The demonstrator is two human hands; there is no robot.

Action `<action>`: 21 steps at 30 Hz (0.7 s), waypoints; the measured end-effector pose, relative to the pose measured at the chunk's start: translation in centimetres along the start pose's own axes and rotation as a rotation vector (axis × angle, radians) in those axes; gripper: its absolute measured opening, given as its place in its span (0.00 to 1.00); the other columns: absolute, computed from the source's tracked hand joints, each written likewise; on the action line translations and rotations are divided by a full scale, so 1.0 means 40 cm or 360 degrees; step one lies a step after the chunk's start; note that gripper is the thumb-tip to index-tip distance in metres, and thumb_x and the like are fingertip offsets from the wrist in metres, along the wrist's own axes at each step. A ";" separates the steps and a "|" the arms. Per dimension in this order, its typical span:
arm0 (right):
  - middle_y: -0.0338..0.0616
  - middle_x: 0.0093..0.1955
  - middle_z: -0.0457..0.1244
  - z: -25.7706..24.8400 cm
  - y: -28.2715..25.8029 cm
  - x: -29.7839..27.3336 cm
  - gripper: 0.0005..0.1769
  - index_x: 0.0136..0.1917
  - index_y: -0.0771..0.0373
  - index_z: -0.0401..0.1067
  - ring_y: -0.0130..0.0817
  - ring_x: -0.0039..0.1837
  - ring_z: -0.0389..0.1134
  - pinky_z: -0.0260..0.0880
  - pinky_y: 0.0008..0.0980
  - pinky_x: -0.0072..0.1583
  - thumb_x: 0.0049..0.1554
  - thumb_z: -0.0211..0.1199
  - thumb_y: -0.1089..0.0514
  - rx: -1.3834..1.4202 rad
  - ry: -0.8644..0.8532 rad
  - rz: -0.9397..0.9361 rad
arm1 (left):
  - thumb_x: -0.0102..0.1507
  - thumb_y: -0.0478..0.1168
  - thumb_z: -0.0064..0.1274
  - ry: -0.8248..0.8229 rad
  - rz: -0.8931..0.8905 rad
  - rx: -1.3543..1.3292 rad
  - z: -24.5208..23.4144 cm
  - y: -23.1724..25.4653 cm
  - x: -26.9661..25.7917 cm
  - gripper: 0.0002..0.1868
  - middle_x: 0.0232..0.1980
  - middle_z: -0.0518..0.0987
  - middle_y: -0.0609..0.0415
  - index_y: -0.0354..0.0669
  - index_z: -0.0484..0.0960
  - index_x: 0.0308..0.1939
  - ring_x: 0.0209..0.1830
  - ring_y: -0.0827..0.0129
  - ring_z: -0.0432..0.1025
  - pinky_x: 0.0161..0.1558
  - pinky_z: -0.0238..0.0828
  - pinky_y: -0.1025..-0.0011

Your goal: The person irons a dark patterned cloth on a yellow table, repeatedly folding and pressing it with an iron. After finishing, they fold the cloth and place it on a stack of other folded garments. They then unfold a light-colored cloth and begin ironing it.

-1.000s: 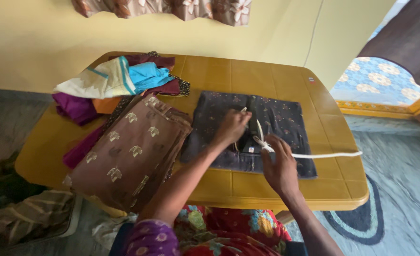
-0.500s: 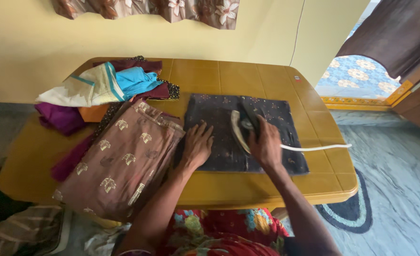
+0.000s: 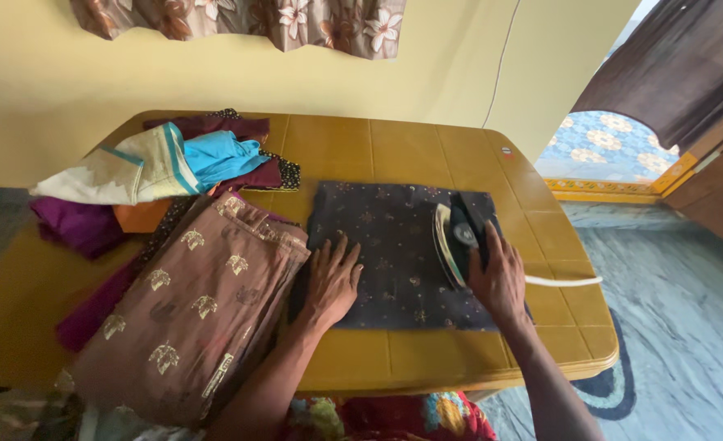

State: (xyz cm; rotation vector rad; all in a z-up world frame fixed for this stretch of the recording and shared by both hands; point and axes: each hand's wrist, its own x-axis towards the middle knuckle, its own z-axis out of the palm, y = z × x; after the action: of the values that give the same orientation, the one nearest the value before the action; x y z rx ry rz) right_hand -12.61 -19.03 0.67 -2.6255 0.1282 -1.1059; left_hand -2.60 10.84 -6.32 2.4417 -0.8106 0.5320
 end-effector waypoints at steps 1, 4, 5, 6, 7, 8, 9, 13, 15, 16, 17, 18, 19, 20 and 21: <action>0.66 0.61 0.66 0.024 0.017 0.026 0.30 0.73 0.70 0.64 0.64 0.60 0.67 0.66 0.53 0.62 0.61 0.61 0.55 0.0015 -0.0013 0.0012 | 0.71 0.47 0.43 -0.0018 -0.0016 -0.0006 -0.004 0.002 -0.002 0.24 0.77 0.63 0.40 0.44 0.72 0.70 0.75 0.37 0.56 0.72 0.49 0.43; 0.64 0.59 0.66 0.081 0.065 0.097 0.30 0.73 0.67 0.64 0.63 0.60 0.67 0.66 0.53 0.63 0.60 0.61 0.56 0.0072 -0.0042 0.0033 | 0.71 0.46 0.43 -0.0037 -0.0027 -0.0024 -0.017 0.006 0.009 0.24 0.76 0.64 0.41 0.44 0.73 0.70 0.74 0.37 0.57 0.72 0.49 0.43; 0.65 0.59 0.66 0.086 0.083 0.111 0.31 0.73 0.67 0.64 0.63 0.60 0.67 0.66 0.53 0.62 0.59 0.61 0.56 0.0107 -0.0058 0.0031 | 0.70 0.46 0.43 -0.0040 -0.0026 -0.0035 -0.019 0.008 0.009 0.24 0.76 0.64 0.41 0.44 0.73 0.69 0.74 0.37 0.57 0.72 0.48 0.43; 0.65 0.58 0.66 0.087 0.098 0.123 0.31 0.73 0.67 0.64 0.64 0.60 0.67 0.66 0.53 0.62 0.59 0.61 0.56 0.0142 -0.0075 0.0029 | 0.70 0.46 0.43 -0.0048 -0.0028 -0.0038 -0.022 0.009 0.010 0.24 0.76 0.64 0.41 0.44 0.73 0.69 0.74 0.37 0.57 0.72 0.49 0.43; 0.66 0.58 0.66 0.084 0.110 0.132 0.32 0.74 0.67 0.64 0.64 0.60 0.67 0.66 0.53 0.62 0.58 0.61 0.56 0.0175 -0.0096 0.0024 | 0.70 0.46 0.44 -0.0056 -0.0035 -0.0043 -0.024 0.010 0.012 0.24 0.76 0.65 0.41 0.44 0.73 0.69 0.74 0.37 0.58 0.72 0.49 0.43; 0.65 0.58 0.66 0.077 0.120 0.142 0.31 0.74 0.66 0.64 0.63 0.59 0.67 0.67 0.52 0.62 0.59 0.61 0.56 0.0209 -0.0143 0.0077 | 0.70 0.46 0.44 -0.0063 -0.0043 -0.0048 -0.027 0.009 0.013 0.24 0.76 0.65 0.42 0.44 0.74 0.69 0.74 0.37 0.58 0.72 0.49 0.43; 0.65 0.58 0.66 0.065 0.129 0.148 0.31 0.74 0.65 0.64 0.62 0.59 0.68 0.67 0.51 0.61 0.60 0.61 0.55 0.0241 -0.0192 0.0131 | 0.70 0.46 0.44 -0.0063 -0.0044 -0.0045 -0.029 0.011 0.012 0.24 0.76 0.65 0.42 0.45 0.74 0.69 0.74 0.37 0.58 0.72 0.50 0.43; 0.66 0.56 0.66 -0.008 0.133 0.108 0.31 0.74 0.66 0.64 0.62 0.58 0.68 0.68 0.50 0.60 0.60 0.62 0.54 0.0221 -0.0296 0.0187 | 0.70 0.46 0.44 -0.0027 -0.0043 -0.0037 -0.033 0.012 0.011 0.23 0.75 0.67 0.42 0.45 0.75 0.68 0.73 0.37 0.59 0.72 0.51 0.44; 0.65 0.54 0.66 -0.067 0.124 0.060 0.33 0.75 0.65 0.63 0.62 0.58 0.68 0.67 0.51 0.60 0.59 0.61 0.54 0.0147 -0.0333 0.0265 | 0.70 0.46 0.44 -0.0011 -0.0046 -0.0036 -0.028 0.013 0.008 0.23 0.75 0.67 0.42 0.45 0.75 0.68 0.73 0.36 0.59 0.72 0.52 0.44; 0.65 0.53 0.66 -0.101 0.118 0.029 0.33 0.76 0.64 0.63 0.62 0.57 0.68 0.67 0.52 0.60 0.59 0.61 0.54 0.0110 -0.0353 0.0300 | 0.70 0.46 0.44 -0.0007 -0.0050 -0.0035 -0.025 0.012 0.007 0.23 0.75 0.67 0.42 0.45 0.75 0.68 0.73 0.36 0.59 0.72 0.52 0.44; 0.64 0.54 0.67 -0.135 0.110 -0.006 0.33 0.76 0.64 0.63 0.62 0.58 0.68 0.67 0.52 0.60 0.59 0.62 0.54 0.0071 -0.0330 0.0307 | 0.70 0.46 0.44 0.0000 -0.0052 -0.0032 -0.022 0.010 0.006 0.23 0.75 0.67 0.41 0.44 0.75 0.68 0.73 0.35 0.59 0.72 0.52 0.43; 0.64 0.54 0.67 -0.166 0.099 -0.044 0.32 0.75 0.63 0.64 0.62 0.58 0.68 0.67 0.52 0.60 0.60 0.62 0.53 0.0031 -0.0306 0.0315 | 0.70 0.46 0.44 -0.0013 -0.0048 -0.0012 -0.019 0.007 0.003 0.23 0.75 0.67 0.41 0.44 0.75 0.68 0.73 0.35 0.59 0.72 0.52 0.43; 0.64 0.56 0.67 -0.195 0.091 -0.077 0.32 0.76 0.63 0.64 0.61 0.59 0.69 0.68 0.51 0.60 0.60 0.62 0.53 0.0045 -0.0256 0.0289 | 0.70 0.46 0.44 -0.0021 -0.0044 0.0008 -0.015 0.005 0.005 0.23 0.75 0.66 0.41 0.45 0.75 0.68 0.73 0.34 0.58 0.72 0.51 0.43; 0.63 0.57 0.67 -0.220 0.085 -0.105 0.32 0.76 0.63 0.64 0.60 0.59 0.69 0.69 0.50 0.60 0.60 0.61 0.53 0.0060 -0.0206 0.0264 | 0.70 0.46 0.44 -0.0028 -0.0041 0.0027 -0.012 0.003 0.007 0.23 0.75 0.66 0.41 0.45 0.75 0.69 0.73 0.33 0.58 0.72 0.51 0.43; 0.63 0.58 0.67 -0.242 0.082 -0.129 0.32 0.75 0.63 0.64 0.59 0.60 0.69 0.69 0.49 0.60 0.60 0.61 0.53 0.0079 -0.0188 0.0267 | 0.70 0.46 0.44 -0.0024 -0.0038 0.0033 -0.007 0.002 0.003 0.24 0.75 0.66 0.41 0.45 0.75 0.69 0.73 0.33 0.58 0.72 0.51 0.43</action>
State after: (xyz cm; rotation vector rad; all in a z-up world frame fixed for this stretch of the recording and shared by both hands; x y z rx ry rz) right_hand -23.02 -23.37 2.56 -2.5740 0.2865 -0.8859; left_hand -2.60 10.90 -6.03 2.4741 -0.7846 0.5158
